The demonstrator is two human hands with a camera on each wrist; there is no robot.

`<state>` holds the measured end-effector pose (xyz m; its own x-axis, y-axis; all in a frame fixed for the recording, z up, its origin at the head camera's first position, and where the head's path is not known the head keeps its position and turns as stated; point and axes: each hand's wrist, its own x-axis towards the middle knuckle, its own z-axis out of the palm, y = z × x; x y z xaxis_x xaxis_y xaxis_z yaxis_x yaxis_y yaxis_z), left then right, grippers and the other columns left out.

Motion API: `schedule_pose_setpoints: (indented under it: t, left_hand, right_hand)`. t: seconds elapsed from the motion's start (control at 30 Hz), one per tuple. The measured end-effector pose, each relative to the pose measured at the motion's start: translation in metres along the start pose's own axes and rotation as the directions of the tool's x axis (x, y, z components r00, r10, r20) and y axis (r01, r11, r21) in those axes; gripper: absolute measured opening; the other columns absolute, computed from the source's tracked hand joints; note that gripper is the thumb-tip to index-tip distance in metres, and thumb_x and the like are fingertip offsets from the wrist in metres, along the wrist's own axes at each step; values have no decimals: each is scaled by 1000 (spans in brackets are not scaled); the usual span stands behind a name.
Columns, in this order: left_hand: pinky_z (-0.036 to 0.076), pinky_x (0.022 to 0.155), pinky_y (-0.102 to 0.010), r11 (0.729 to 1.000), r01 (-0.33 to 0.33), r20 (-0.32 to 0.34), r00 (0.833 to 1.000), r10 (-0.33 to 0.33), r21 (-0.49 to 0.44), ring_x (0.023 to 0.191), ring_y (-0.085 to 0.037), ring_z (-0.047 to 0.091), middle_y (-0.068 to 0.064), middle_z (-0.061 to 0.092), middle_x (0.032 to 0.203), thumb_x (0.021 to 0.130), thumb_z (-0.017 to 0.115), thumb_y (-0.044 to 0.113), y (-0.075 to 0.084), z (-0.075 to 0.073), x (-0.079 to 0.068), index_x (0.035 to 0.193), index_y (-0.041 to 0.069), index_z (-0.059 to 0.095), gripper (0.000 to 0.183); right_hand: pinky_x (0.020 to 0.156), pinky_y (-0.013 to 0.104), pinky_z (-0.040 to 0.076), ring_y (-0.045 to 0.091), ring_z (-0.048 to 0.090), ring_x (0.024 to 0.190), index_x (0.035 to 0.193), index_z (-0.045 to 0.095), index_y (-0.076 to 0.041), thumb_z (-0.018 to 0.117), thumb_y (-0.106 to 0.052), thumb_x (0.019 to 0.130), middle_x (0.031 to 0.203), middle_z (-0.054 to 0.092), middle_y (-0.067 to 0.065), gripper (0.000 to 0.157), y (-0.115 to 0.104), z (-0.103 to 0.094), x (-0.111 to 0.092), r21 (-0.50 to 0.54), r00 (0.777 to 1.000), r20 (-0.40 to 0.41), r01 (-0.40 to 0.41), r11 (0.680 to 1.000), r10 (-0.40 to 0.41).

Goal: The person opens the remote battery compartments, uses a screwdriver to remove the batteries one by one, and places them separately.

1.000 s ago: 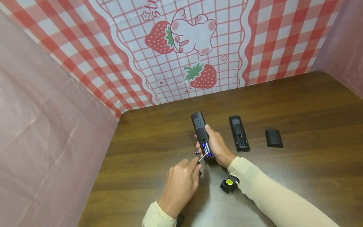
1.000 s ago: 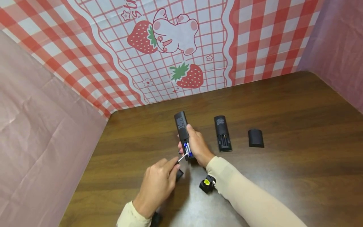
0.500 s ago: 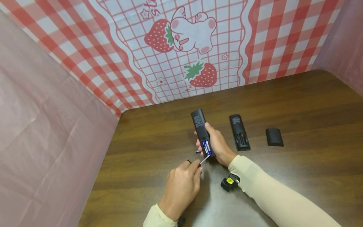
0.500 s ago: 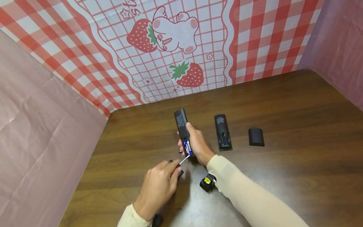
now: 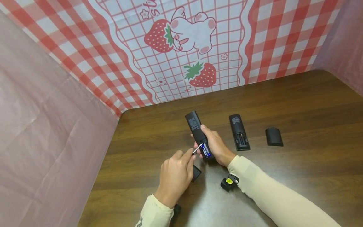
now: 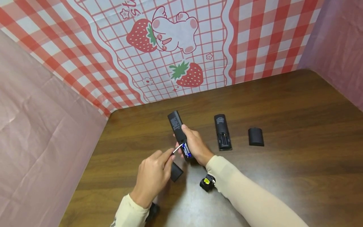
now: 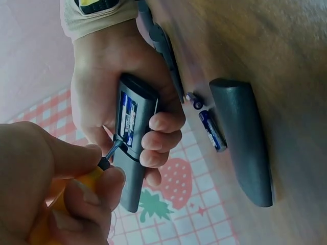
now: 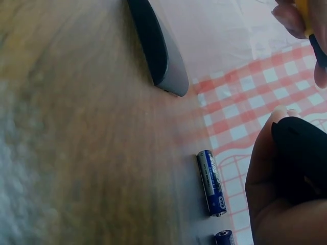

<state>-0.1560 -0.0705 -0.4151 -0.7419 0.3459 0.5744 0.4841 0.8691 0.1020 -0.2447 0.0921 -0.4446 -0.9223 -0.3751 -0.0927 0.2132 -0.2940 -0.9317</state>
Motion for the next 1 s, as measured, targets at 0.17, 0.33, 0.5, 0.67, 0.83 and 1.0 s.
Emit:
schedule_pose_setpoints:
  t: [0.17,0.33,0.5,0.67,0.83,1.0]
  left_hand:
    - [37,39,-28,1000,0,19,1000,-1,8,45,-12,48,2,54,67,92,73,19,-1,1,1,107,12,77,17]
    - [36,39,-28,1000,-8,33,999,8,8,45,-12,47,3,51,66,92,73,20,-2,1,1,104,13,77,14]
    - [37,39,-29,999,-32,56,998,32,2,47,-13,49,4,53,66,93,71,21,-6,1,5,100,14,77,11]
    - [43,42,-29,998,-61,110,992,64,-29,52,-12,56,4,60,72,93,71,20,-14,-2,11,104,13,77,14]
    - [42,42,-28,997,-73,128,989,76,-30,51,-11,54,4,59,71,92,72,19,-17,-4,14,105,14,78,15]
    - [42,43,-29,997,-74,125,989,78,-34,51,-12,54,4,58,70,92,72,19,-17,-3,14,105,14,77,15]
  right_hand:
    - [50,31,52,18,58,57,135,48,11,31,-53,106,77,63,12,73,1,0,-1,3,1000,6,-6,1000,6]
    - [51,31,52,19,57,58,134,48,11,31,-53,106,78,63,12,72,0,0,-2,-7,1000,9,-13,1000,13]
    - [49,31,51,20,56,57,132,49,12,31,-51,106,77,62,14,70,0,0,-1,-10,1000,2,-15,1000,15]
    - [47,31,51,19,56,55,132,49,12,32,-51,106,76,62,15,70,1,-2,0,-27,1000,11,-13,1000,13]
    - [47,31,51,18,57,55,132,50,12,31,-51,106,75,62,13,70,1,-3,-1,-53,1000,17,-5,999,6]
    - [47,31,51,19,57,55,131,50,12,31,-49,107,74,63,13,69,1,-4,0,-71,1000,20,9,997,-8]
